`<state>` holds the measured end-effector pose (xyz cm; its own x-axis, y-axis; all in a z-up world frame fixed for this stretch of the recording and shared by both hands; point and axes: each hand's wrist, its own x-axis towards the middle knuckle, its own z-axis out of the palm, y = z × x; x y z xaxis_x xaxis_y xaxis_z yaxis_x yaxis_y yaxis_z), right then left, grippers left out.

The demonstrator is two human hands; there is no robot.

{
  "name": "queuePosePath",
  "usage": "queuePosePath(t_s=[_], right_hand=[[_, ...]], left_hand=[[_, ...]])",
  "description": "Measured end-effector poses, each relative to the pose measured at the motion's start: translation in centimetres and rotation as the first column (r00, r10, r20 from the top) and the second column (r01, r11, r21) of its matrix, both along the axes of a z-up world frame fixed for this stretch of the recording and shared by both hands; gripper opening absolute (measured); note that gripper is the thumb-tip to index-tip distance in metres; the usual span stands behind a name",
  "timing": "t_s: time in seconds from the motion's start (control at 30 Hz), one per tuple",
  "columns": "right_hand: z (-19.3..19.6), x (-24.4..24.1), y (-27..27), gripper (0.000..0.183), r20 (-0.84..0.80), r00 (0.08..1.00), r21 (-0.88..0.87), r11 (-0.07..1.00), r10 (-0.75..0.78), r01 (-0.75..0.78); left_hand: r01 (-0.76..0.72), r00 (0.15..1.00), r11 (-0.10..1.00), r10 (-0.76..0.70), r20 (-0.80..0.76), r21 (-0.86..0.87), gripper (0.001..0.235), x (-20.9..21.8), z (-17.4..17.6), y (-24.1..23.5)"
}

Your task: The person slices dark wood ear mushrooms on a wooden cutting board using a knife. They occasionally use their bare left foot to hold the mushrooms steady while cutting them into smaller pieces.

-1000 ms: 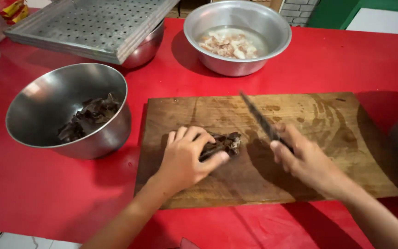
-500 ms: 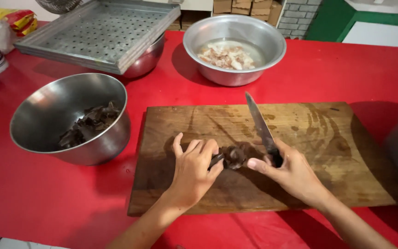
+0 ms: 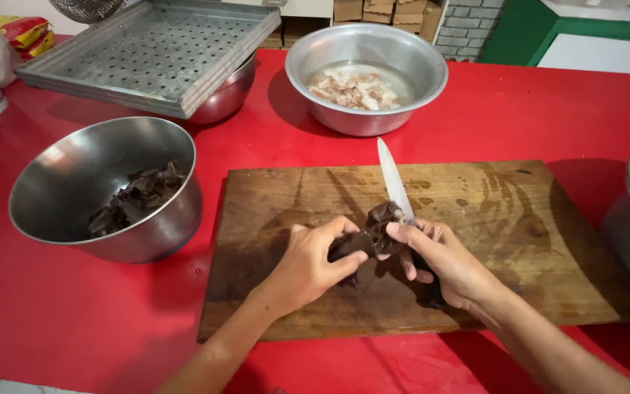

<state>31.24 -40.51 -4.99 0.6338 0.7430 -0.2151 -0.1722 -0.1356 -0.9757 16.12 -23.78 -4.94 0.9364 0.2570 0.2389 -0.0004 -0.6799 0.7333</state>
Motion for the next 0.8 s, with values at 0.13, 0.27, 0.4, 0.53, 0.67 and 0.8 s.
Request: queuePosePath(t_s=[0.13, 0.27, 0.4, 0.53, 0.67, 0.8], right_hand=[[0.3, 0.6, 0.0, 0.028, 0.012, 0.999, -0.067, 0.997, 0.043, -0.042], [0.0, 0.7, -1.4, 0.015, 0.227, 0.969, -0.214, 0.976, 0.1, -0.051], [2.7, -1.6, -3.9, 0.036, 0.544, 0.787, -0.484, 0.875, 0.292, 0.01], [1.7, -2.3, -5.5, 0.059, 0.688, 0.63, -0.445, 0.895, 0.361, -0.027], [1.5, -3.1, -5.6, 0.069, 0.554, 0.576, -0.769, 0.634, 0.601, 0.079], [0.7, -2.9, -5.7, 0.092, 0.525, 0.355, -0.846, 0.519, 0.773, 0.121]], left_hand=[[-0.132, 0.985, 0.914, 0.08, 0.151, 0.383, 0.024, 0.5, -2.7, -0.3], [-0.291, 0.955, 0.746, 0.185, 0.234, 0.599, 0.031, 0.5, -4.9, -1.0], [-0.389, 0.918, 0.765, 0.275, 0.286, 0.512, 0.029, 0.8, -5.4, -1.7], [-0.462, 0.883, 0.768, 0.353, 0.31, 0.443, 0.035, 0.9, -5.0, -1.8], [-0.434, 0.896, 0.833, 0.44, 0.066, 0.343, 0.024, 0.7, -3.9, -2.2], [-0.451, 0.889, 0.77, 0.432, 0.151, 0.452, 0.028, 0.7, -5.9, -1.4]])
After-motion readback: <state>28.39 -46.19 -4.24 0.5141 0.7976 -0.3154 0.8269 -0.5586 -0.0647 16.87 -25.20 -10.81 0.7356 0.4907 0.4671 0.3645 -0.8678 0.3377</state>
